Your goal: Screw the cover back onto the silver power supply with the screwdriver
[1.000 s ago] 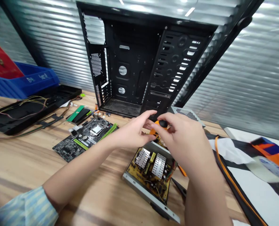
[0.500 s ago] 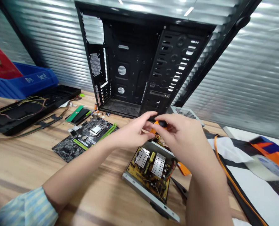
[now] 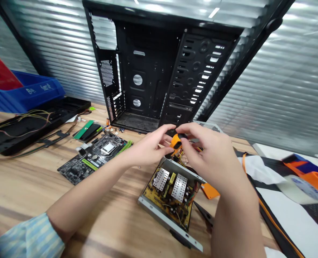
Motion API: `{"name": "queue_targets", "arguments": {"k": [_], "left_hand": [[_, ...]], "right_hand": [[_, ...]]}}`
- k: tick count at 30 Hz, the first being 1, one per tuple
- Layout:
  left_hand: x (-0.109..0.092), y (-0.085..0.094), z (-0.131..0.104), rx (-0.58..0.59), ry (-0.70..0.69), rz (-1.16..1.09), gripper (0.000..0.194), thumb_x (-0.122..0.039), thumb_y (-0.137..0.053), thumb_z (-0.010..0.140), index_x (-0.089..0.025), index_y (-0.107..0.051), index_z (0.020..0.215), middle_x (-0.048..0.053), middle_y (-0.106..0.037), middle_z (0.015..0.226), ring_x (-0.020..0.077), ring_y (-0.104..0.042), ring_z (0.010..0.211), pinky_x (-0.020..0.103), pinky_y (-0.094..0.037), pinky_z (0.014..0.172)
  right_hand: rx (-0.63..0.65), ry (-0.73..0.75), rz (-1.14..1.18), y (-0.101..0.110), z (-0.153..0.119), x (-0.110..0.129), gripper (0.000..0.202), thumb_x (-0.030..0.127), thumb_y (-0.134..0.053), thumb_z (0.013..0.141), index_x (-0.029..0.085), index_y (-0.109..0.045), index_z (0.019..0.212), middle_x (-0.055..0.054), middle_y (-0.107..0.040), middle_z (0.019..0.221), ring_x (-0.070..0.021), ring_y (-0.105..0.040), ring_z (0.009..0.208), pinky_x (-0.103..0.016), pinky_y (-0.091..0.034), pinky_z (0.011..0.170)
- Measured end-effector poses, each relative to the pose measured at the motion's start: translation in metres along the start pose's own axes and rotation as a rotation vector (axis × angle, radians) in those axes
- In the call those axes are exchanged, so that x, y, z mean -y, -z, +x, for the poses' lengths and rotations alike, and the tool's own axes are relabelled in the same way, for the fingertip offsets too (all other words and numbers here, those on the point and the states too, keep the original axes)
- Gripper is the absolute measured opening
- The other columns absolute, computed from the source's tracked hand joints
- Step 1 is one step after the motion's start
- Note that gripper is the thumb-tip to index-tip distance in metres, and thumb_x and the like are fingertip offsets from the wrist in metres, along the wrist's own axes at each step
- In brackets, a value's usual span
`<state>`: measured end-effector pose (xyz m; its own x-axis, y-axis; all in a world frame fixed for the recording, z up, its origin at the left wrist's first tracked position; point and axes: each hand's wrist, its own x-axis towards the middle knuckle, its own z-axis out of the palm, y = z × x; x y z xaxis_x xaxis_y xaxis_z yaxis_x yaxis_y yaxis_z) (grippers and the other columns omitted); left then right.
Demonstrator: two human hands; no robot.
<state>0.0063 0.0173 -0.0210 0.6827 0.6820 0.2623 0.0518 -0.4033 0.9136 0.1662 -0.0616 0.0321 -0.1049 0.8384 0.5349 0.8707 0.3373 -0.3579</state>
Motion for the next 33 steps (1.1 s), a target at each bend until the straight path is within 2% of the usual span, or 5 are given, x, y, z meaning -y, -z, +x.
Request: {"name": "queue_targets", "arguments": {"k": [9, 17, 23, 27, 33], "left_hand": [[-0.001, -0.006, -0.001, -0.086, -0.026, 0.096, 0.073, -0.025, -0.076, 0.075, -0.016, -0.042, 0.139, 0.011, -0.063, 0.112, 0.0205, -0.061, 0.094, 0.040, -0.051, 0.086], [-0.004, -0.005, 0.000, -0.090, -0.017, 0.047, 0.065, -0.013, -0.072, 0.074, -0.019, -0.047, 0.134, 0.001, -0.060, 0.091, 0.0141, -0.060, 0.081, 0.029, -0.050, 0.073], [-0.001, -0.005, 0.001, -0.037, -0.005, -0.007, 0.065, -0.012, -0.069, 0.077, -0.018, -0.045, 0.137, 0.005, -0.064, 0.098, 0.0169, -0.064, 0.088, 0.032, -0.053, 0.078], [0.001, 0.005, -0.002, 0.134, -0.028, 0.065, 0.080, -0.022, -0.067, 0.080, -0.017, -0.028, 0.150, 0.015, -0.062, 0.124, 0.0247, -0.061, 0.114, 0.043, -0.050, 0.097], [0.002, 0.023, -0.005, 0.631, 0.081, 0.393, 0.157, -0.042, -0.093, 0.039, -0.010, 0.006, 0.156, 0.024, -0.004, 0.164, 0.0357, -0.010, 0.153, 0.047, -0.018, 0.123]], "right_hand": [[-0.125, 0.000, -0.284, -0.016, 0.007, 0.000, 0.019, 0.039, -0.060, 0.088, 0.023, -0.069, 0.083, -0.003, -0.065, 0.075, -0.0177, -0.058, 0.062, -0.031, -0.042, 0.058], [0.075, 0.064, -0.071, 0.000, 0.001, 0.000, 0.028, 0.033, -0.054, 0.092, 0.024, -0.072, 0.110, -0.006, -0.074, 0.103, -0.0182, -0.068, 0.077, -0.029, -0.052, 0.065], [0.068, -0.048, -0.137, 0.001, 0.001, 0.001, 0.026, 0.036, -0.059, 0.088, 0.025, -0.077, 0.104, -0.004, -0.076, 0.091, -0.0177, -0.066, 0.068, -0.029, -0.048, 0.061], [0.054, -0.101, -0.178, 0.001, 0.001, 0.004, 0.026, 0.041, -0.061, 0.087, 0.026, -0.077, 0.100, -0.005, -0.075, 0.087, -0.0187, -0.065, 0.067, -0.030, -0.045, 0.059], [0.049, -0.106, -0.208, 0.001, 0.002, 0.002, 0.026, 0.041, -0.061, 0.087, 0.026, -0.076, 0.101, -0.005, -0.074, 0.085, -0.0191, -0.064, 0.069, -0.031, -0.044, 0.062]]}}
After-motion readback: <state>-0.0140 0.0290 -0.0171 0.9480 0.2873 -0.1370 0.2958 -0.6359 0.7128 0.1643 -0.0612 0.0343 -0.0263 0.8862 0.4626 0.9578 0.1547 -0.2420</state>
